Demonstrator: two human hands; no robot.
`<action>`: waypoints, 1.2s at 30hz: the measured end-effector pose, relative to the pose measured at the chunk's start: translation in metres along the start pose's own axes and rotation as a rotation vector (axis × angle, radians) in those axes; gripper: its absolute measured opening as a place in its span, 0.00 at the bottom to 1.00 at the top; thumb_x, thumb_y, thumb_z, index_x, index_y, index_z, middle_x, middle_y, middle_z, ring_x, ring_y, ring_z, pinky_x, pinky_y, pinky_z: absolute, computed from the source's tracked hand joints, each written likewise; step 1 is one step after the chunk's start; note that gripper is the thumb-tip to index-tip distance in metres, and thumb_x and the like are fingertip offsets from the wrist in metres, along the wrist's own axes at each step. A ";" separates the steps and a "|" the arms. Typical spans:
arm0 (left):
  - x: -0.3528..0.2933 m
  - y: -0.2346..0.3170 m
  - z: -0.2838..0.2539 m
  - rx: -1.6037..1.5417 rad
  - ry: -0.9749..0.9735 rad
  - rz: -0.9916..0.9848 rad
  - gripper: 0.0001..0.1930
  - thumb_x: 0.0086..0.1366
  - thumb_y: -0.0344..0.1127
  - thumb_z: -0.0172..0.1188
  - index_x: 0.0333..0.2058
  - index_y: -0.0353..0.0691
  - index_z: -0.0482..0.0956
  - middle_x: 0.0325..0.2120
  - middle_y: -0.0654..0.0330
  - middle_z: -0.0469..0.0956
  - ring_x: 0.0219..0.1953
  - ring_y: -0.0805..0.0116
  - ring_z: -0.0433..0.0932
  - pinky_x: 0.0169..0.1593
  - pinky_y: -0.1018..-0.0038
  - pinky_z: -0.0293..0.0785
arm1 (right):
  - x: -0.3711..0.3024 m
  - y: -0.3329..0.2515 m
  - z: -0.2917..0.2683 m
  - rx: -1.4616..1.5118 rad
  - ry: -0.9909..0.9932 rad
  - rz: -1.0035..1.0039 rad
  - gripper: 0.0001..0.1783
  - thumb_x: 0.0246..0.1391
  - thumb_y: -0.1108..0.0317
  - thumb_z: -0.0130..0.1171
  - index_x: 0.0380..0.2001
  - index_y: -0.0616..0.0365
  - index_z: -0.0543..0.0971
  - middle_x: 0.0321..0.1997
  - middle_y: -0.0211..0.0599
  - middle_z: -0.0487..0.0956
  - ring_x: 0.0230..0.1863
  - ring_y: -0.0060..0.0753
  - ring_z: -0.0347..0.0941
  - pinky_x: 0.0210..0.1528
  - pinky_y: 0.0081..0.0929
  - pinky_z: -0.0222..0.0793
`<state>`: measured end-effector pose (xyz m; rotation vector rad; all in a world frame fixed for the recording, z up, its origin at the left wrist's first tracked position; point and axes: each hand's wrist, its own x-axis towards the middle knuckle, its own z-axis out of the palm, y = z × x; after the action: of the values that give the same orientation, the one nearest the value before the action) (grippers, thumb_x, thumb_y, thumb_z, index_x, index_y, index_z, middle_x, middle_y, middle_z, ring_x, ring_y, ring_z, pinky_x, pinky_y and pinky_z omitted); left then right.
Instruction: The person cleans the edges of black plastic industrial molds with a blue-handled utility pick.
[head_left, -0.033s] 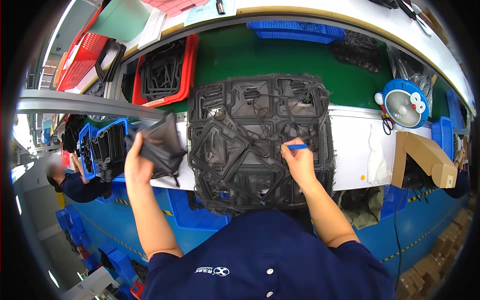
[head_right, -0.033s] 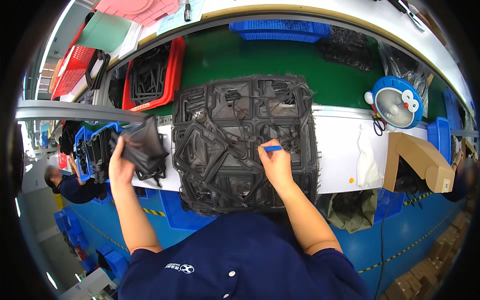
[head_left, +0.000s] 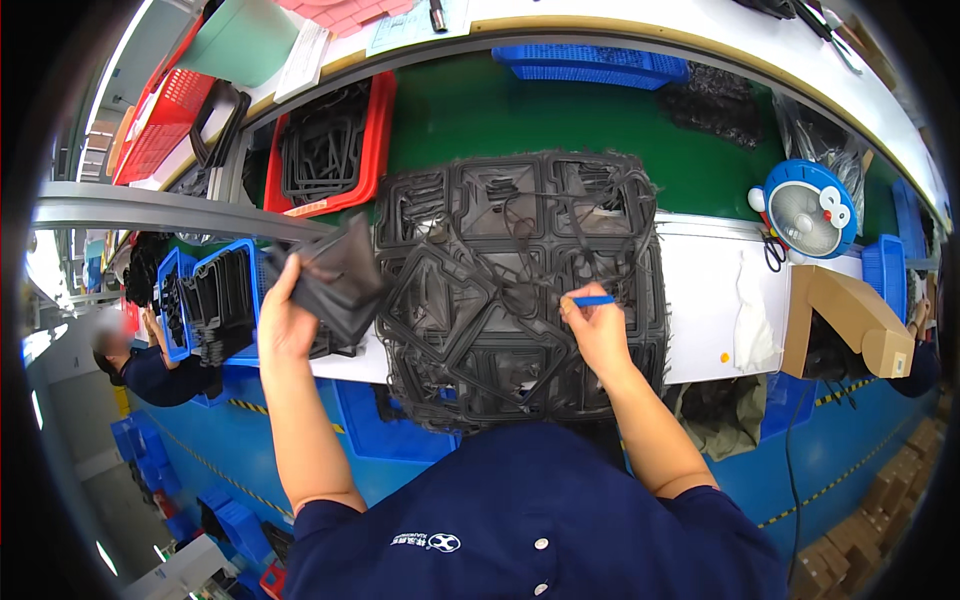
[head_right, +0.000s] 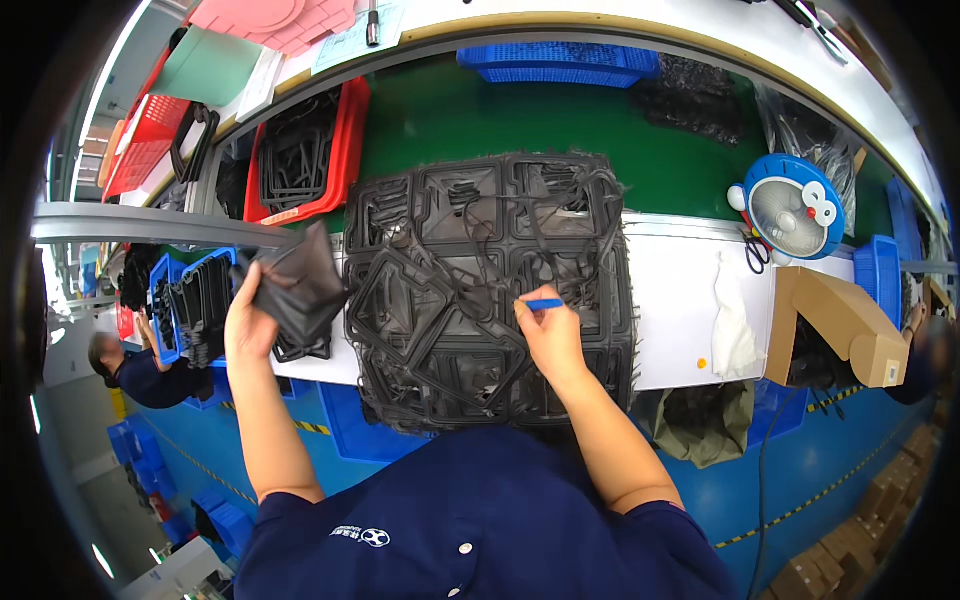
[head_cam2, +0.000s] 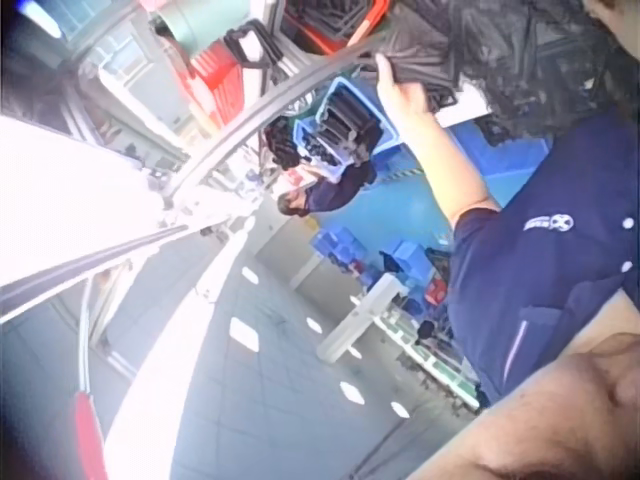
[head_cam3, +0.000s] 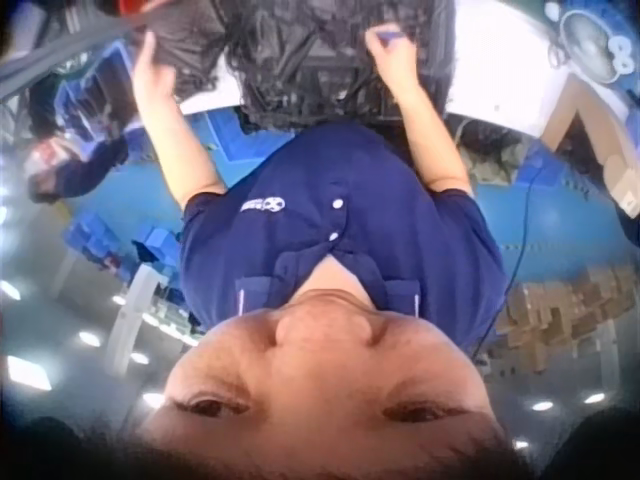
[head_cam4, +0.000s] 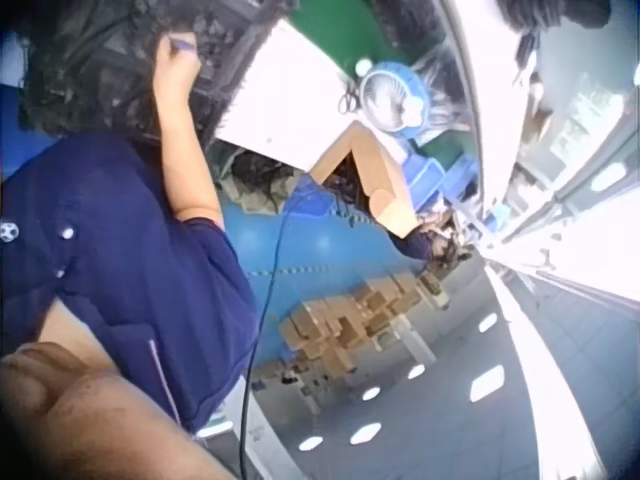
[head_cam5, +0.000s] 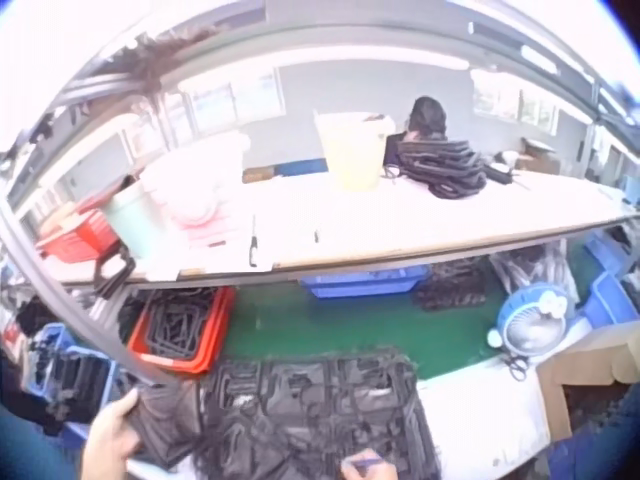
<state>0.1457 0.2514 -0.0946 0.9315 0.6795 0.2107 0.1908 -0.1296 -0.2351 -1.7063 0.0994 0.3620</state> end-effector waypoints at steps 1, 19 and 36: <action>0.015 -0.010 0.024 -0.011 0.040 -0.026 0.09 0.63 0.31 0.57 0.40 0.34 0.73 0.33 0.56 0.77 0.35 0.64 0.76 0.45 0.68 0.72 | -0.003 0.003 -0.005 -0.009 -0.090 0.034 0.04 0.54 0.75 0.57 0.31 0.64 0.73 0.28 0.31 0.76 0.30 0.18 0.73 0.35 0.18 0.70; 0.359 -0.129 0.173 1.562 0.204 0.455 0.35 0.50 0.52 0.64 0.46 0.23 0.73 0.42 0.39 0.75 0.46 0.46 0.75 0.49 0.63 0.70 | -0.032 0.007 -0.061 0.448 -0.242 0.169 0.04 0.56 0.74 0.56 0.33 0.63 0.72 0.46 0.43 0.77 0.34 0.15 0.71 0.38 0.16 0.69; -0.052 -0.214 0.114 1.173 -0.521 0.475 0.04 0.58 0.27 0.59 0.33 0.36 0.77 0.28 0.56 0.76 0.29 0.66 0.76 0.34 0.76 0.71 | -0.057 0.021 -0.111 0.471 -0.105 0.312 0.07 0.55 0.72 0.59 0.35 0.64 0.74 0.38 0.39 0.77 0.38 0.23 0.74 0.40 0.20 0.72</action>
<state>0.1517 0.0250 -0.1953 2.1791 0.0133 -0.0483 0.1521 -0.2497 -0.2240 -1.2025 0.3489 0.6075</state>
